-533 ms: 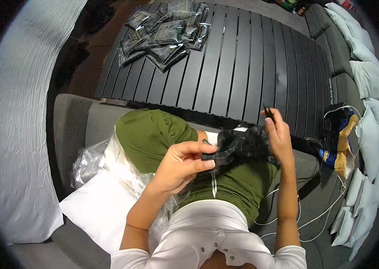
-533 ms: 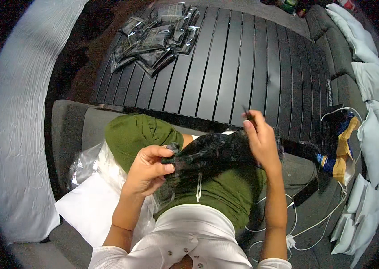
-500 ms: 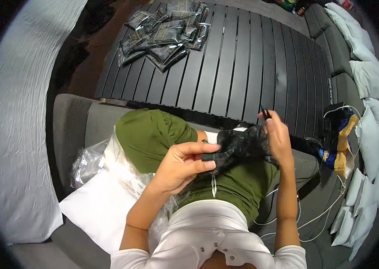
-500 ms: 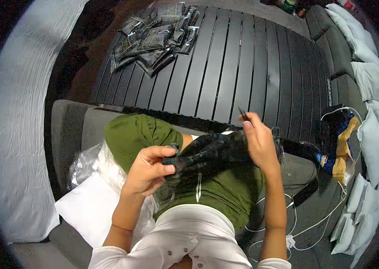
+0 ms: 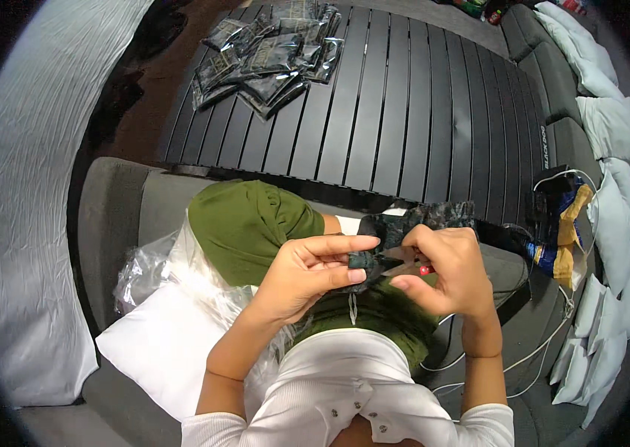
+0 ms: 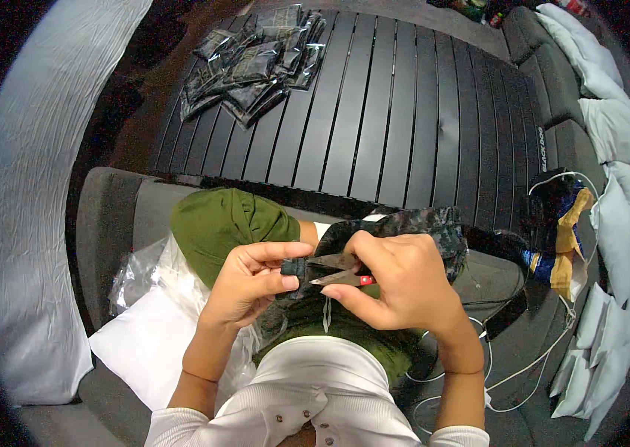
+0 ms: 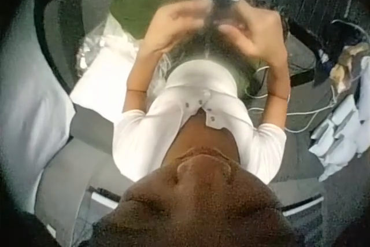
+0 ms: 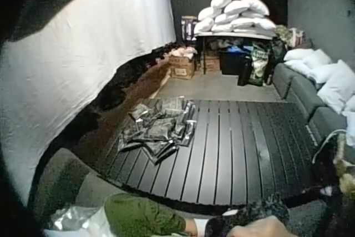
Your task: Trimming loose threads from a camouflage garment with a utility cutter and folding it neatly for packaging.
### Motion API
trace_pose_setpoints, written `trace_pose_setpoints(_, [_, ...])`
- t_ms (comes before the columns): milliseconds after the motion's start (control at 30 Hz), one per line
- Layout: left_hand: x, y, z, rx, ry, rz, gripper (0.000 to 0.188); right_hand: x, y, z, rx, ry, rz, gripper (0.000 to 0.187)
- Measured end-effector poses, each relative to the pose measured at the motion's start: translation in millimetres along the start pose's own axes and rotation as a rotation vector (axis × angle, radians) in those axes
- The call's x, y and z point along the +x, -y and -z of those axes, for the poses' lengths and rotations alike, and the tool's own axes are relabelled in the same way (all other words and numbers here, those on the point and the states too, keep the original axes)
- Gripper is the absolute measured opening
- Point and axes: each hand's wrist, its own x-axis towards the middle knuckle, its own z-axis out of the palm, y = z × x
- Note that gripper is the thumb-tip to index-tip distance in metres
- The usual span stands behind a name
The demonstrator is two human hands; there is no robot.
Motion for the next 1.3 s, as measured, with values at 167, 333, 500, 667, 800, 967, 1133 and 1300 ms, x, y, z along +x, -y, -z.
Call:
trace_pose_setpoints(167, [-1,-2,-5,0.02,0.006,0.017,0.037,4,4,3,-0.036,0.025,0.051,0.036])
trace_pose_setpoints(333, [0,-4,-8,0.066,0.014,0.046,0.037,5,5,2,-0.068,0.031,0.086,0.035])
trace_pose_setpoints(500, [1,-3,-7,0.093,0.018,0.043,0.037,7,7,3,-0.128,0.023,0.099,0.037])
trace_pose_setpoints(667, [2,-1,-6,0.099,0.022,0.07,0.037,6,9,7,-0.181,0.022,0.098,0.038])
trace_pose_setpoints(800, [5,-1,-2,0.096,0.038,0.114,0.038,5,6,9,-0.202,0.036,0.1,0.038])
trace_pose_setpoints(967, [5,-5,-4,0.113,0.058,0.194,0.038,2,7,11,-0.199,0.028,0.114,0.037])
trace_pose_setpoints(1133, [7,-4,-2,0.086,0.064,0.239,0.039,-1,4,12,-0.195,0.043,0.119,0.036])
trace_pose_setpoints(1300, [4,-4,-9,0.026,0.094,0.22,0.039,-10,-3,14,-0.093,-0.049,0.101,0.033])
